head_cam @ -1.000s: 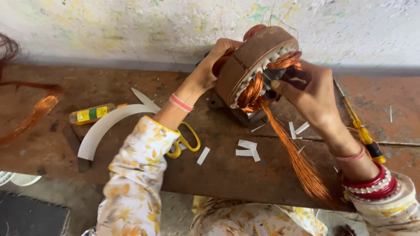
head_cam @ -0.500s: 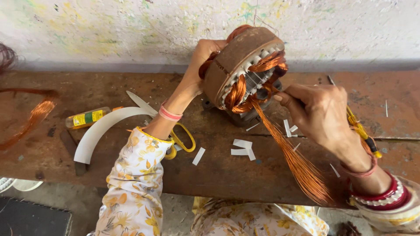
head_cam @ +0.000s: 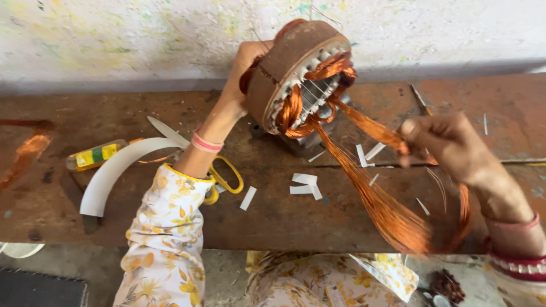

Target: The person winds copper wire into the slots of a motor stator, using a flat white insulating strip to separate layers. The person holds the stator with one hand and guides the wire with the other, repeatedly inserting the wire and adjusting its position.

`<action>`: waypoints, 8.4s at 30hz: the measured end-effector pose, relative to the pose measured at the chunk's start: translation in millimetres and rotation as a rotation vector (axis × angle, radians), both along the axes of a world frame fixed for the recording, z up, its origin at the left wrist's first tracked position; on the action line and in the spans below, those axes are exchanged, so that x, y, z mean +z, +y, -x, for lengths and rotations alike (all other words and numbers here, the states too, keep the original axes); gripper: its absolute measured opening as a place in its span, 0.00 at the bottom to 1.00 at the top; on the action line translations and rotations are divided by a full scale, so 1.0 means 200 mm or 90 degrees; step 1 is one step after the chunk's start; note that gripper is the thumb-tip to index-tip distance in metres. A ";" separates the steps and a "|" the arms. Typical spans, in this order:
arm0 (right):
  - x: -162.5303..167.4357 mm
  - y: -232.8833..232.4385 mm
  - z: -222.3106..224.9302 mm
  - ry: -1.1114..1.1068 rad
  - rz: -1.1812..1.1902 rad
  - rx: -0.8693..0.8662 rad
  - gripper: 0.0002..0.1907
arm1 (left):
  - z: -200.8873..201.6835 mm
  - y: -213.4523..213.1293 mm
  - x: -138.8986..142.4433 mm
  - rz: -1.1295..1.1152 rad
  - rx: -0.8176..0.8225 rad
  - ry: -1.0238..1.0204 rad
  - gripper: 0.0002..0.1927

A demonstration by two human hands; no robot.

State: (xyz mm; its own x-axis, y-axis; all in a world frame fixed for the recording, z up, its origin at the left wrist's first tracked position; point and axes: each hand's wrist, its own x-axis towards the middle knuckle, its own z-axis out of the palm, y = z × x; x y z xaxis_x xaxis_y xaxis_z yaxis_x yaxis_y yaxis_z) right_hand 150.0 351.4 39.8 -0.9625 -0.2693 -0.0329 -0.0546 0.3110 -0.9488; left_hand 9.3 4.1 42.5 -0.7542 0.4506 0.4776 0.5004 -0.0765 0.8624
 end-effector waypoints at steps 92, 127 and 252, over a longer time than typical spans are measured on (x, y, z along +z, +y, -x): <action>-0.41 0.58 -1.00 0.487 -0.523 0.295 0.19 | 0.37 -0.14 -0.16 0.111 -0.097 0.153 0.25; 0.21 -0.52 0.09 0.806 -0.765 0.074 0.04 | 0.13 -0.07 -0.06 0.158 0.086 0.072 0.14; -0.23 -0.47 0.33 0.704 -0.243 -0.004 0.12 | 0.21 -0.17 -0.40 -0.007 -0.124 -0.051 0.31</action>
